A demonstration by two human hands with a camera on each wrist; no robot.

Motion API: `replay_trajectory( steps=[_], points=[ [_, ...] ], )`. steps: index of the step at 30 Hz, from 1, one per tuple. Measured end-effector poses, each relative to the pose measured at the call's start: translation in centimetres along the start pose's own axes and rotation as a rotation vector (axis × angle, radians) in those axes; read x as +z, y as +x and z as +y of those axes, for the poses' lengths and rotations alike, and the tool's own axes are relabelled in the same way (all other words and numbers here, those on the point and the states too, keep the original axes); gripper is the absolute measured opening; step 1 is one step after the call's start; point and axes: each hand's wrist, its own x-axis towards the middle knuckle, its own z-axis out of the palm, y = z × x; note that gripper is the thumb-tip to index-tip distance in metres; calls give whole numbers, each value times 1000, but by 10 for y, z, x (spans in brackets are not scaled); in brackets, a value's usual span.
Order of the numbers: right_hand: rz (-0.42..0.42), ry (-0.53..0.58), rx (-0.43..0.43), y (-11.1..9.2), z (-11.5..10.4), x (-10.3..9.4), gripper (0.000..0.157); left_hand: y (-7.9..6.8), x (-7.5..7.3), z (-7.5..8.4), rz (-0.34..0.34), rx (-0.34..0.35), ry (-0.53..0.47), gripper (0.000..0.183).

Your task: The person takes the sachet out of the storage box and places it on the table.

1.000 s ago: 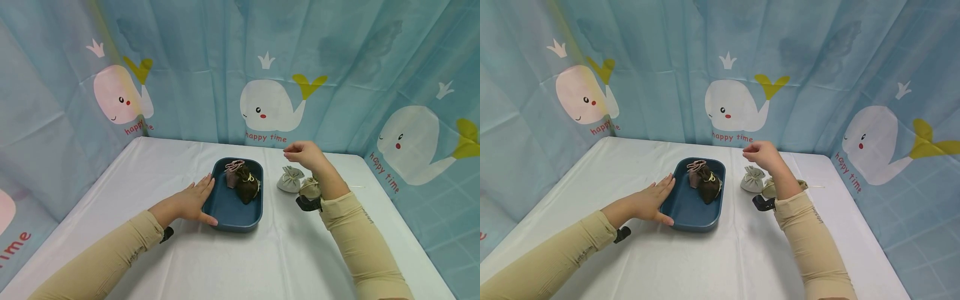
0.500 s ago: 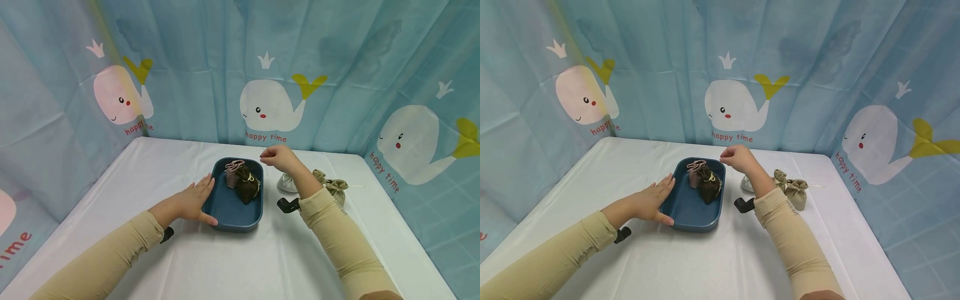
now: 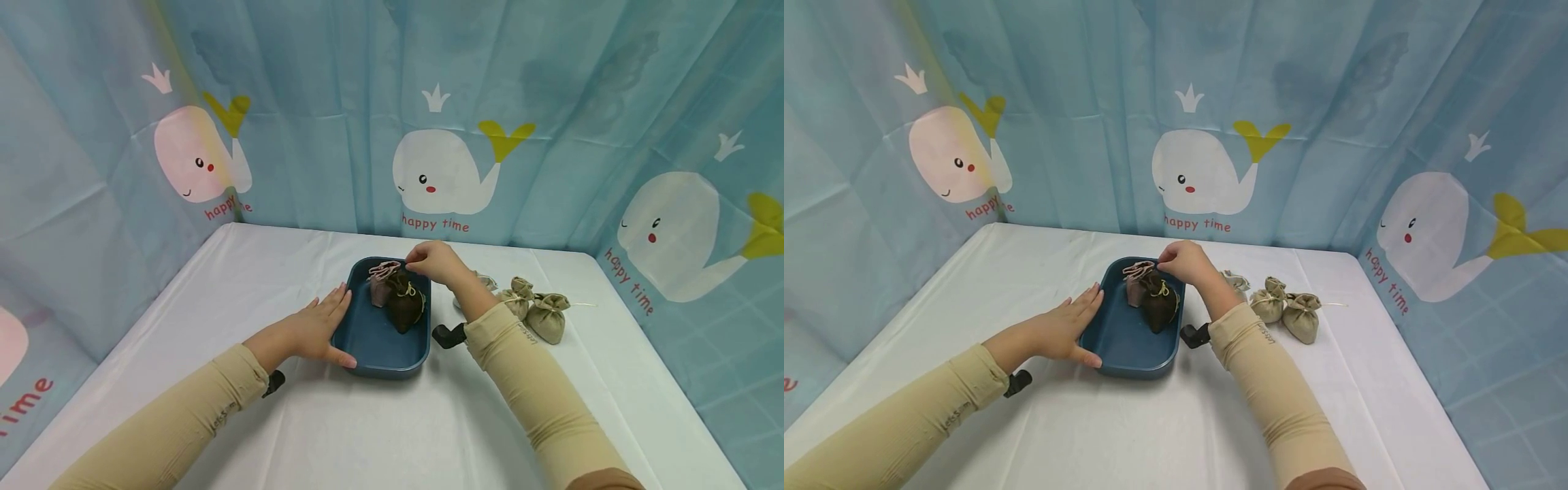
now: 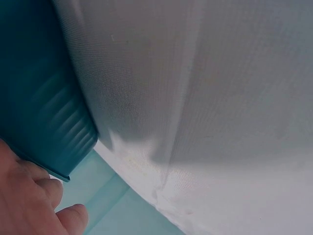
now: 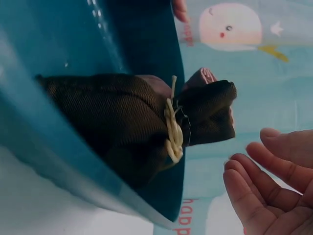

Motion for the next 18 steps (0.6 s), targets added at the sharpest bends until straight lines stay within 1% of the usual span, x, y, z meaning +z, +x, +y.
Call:
replay_trajectory(
  steps=[3,7,13,18],
  points=[
    [3,8,2,3,-1,4,15,0,0,0,4,-1,4,132],
    [-5,-16,1,4,-3,8,12,0,0,0,4,-3,3,131],
    [-31,-34,11,4,-3,13,10,0,-1,1,-4,-5,-2,130],
    [-63,-26,15,7,-2,17,12,-1,0,1,-4,-10,6,130]
  ],
)
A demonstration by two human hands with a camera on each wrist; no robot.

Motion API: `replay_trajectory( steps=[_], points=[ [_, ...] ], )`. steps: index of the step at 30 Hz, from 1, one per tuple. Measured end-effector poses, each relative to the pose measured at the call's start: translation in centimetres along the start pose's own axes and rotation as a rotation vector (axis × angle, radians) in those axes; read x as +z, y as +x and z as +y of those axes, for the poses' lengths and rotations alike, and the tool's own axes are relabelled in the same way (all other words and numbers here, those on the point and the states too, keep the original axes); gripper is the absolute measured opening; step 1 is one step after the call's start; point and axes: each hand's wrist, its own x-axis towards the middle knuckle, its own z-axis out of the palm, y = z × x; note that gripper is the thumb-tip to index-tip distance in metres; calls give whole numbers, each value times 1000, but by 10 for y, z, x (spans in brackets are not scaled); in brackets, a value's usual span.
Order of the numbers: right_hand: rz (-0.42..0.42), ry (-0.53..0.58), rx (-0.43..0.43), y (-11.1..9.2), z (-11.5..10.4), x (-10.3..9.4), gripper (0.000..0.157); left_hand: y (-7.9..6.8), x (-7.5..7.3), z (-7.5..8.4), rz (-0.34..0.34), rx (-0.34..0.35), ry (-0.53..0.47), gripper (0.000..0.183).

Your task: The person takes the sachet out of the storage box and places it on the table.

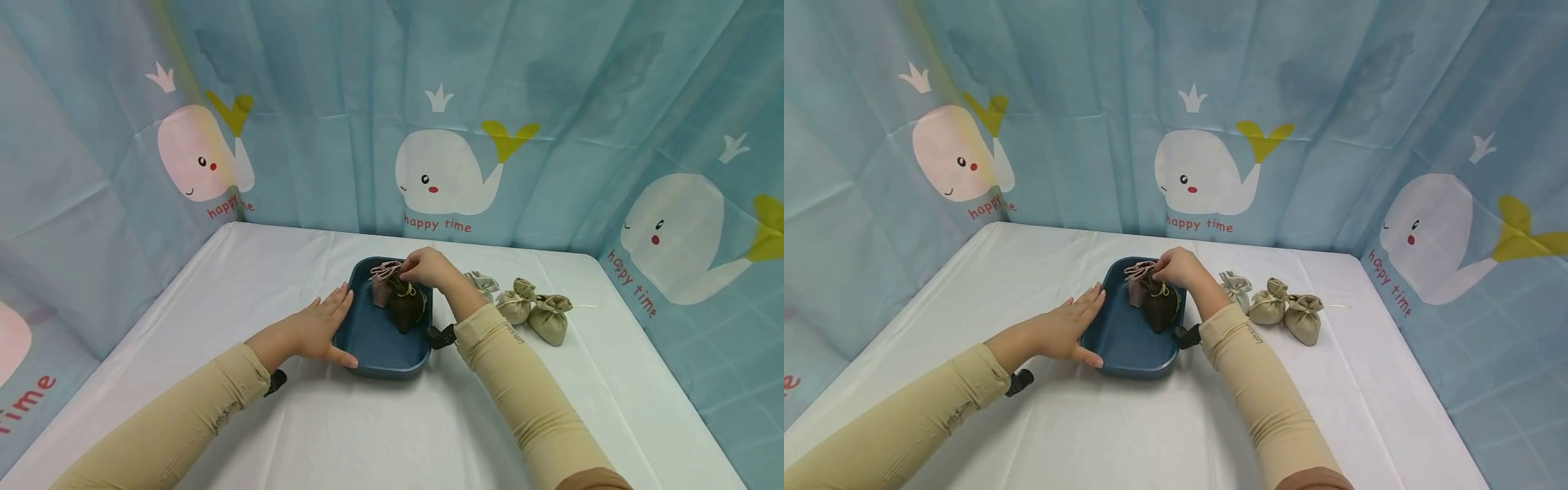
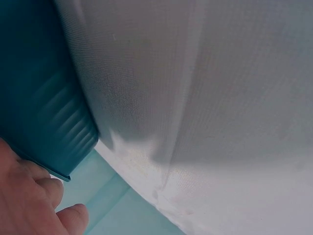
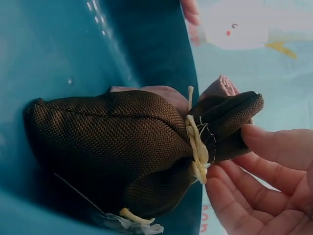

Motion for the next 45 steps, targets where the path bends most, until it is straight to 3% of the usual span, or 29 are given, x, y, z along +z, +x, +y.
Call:
replay_trajectory(
  steps=[6,13,20,26,45],
  points=[
    [-25,-13,-23,2,3,3,12,0,0,0,0,1,-4,130],
    [-64,2,-41,4,2,3,22,1,0,0,4,-1,-7,129],
    [-94,3,-49,3,1,4,16,1,1,0,1,-4,-20,128],
    [-85,15,-21,-1,-1,1,4,1,2,-1,7,2,-8,130],
    [-67,135,18,-12,-7,-12,10,2,2,-2,-1,4,-6,133]
  ],
)
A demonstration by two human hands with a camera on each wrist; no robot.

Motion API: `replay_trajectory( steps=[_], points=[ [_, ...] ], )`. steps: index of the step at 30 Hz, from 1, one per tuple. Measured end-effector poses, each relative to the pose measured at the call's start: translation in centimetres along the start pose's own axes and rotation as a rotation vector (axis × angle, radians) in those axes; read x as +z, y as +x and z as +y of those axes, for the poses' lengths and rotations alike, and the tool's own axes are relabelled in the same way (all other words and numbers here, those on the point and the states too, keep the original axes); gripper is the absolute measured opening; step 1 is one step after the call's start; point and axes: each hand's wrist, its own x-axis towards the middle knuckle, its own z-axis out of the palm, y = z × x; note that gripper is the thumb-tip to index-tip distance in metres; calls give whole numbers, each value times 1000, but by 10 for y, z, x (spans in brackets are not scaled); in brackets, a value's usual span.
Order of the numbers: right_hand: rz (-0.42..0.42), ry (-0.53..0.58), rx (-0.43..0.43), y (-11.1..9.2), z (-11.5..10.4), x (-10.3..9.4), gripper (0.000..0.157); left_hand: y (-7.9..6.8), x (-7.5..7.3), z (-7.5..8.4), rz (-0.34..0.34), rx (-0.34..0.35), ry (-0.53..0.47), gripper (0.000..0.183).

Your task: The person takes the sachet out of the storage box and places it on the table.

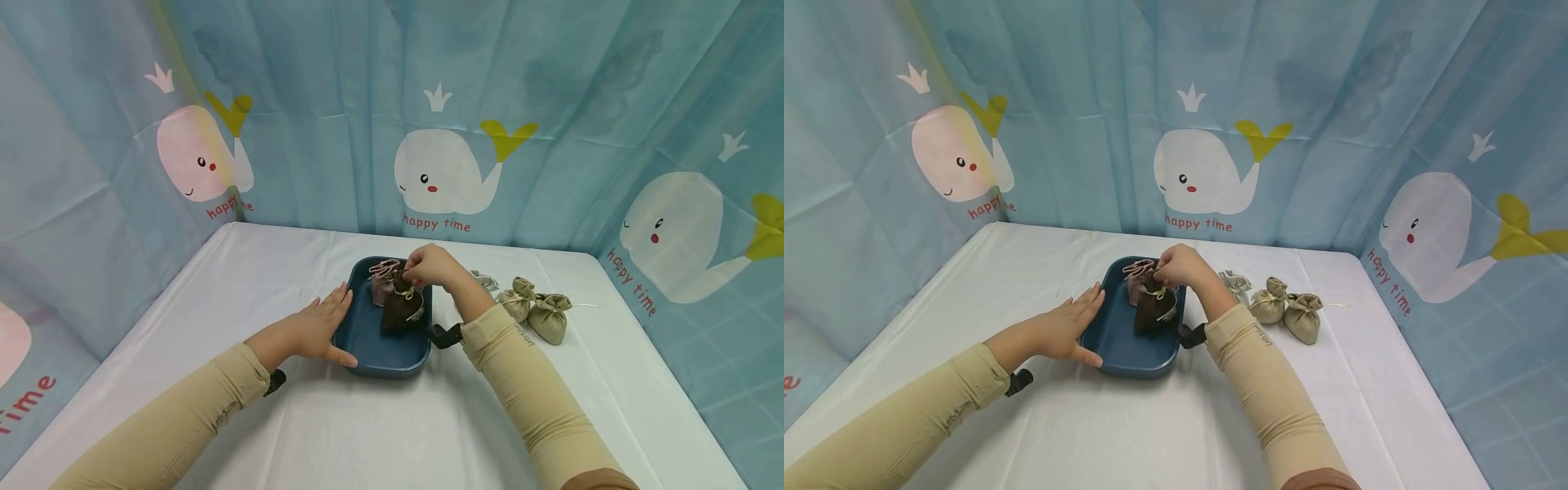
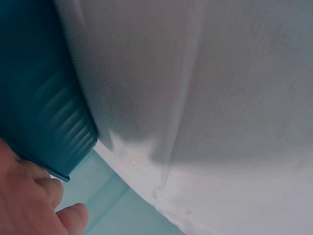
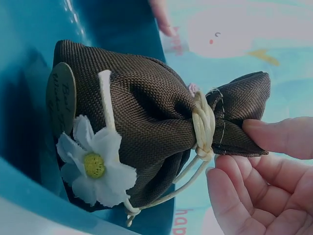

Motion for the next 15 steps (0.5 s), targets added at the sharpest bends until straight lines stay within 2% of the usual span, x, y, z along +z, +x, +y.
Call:
replay_trajectory(
  steps=[15],
  points=[
    [17,-25,-35,-8,-5,-9,8,0,0,0,-2,-7,5,134]
  ],
)
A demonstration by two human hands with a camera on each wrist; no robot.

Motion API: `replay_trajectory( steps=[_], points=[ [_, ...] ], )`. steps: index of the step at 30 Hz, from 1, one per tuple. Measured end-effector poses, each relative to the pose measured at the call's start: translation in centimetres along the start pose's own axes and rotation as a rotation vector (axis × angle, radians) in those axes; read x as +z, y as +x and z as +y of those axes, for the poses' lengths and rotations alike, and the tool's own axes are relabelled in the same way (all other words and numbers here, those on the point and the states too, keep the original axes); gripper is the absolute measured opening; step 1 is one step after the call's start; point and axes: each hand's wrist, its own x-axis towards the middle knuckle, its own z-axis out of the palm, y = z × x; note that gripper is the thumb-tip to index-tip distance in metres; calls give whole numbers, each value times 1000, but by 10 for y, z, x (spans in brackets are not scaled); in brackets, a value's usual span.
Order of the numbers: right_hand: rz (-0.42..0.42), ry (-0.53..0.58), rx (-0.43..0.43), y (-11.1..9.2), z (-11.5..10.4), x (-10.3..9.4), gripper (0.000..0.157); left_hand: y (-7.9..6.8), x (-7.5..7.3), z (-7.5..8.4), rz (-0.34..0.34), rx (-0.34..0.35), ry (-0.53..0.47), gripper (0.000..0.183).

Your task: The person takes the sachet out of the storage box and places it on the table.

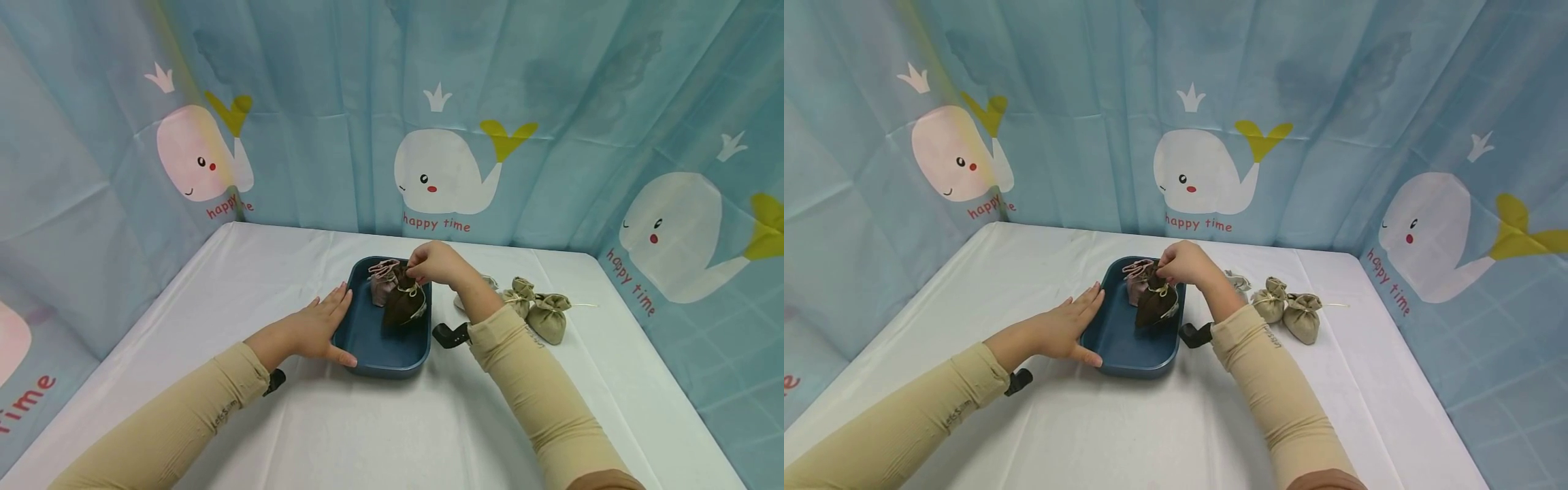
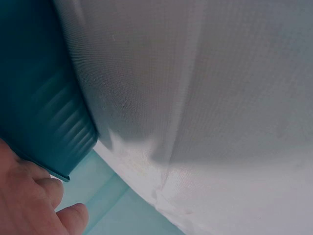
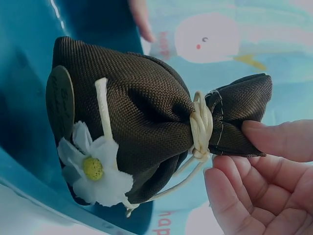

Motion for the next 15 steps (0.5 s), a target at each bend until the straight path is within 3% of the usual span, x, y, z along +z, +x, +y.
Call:
replay_trajectory(
  steps=[15],
  points=[
    [25,-40,-76,-27,-10,-23,9,0,0,0,6,2,-5,135]
  ],
)
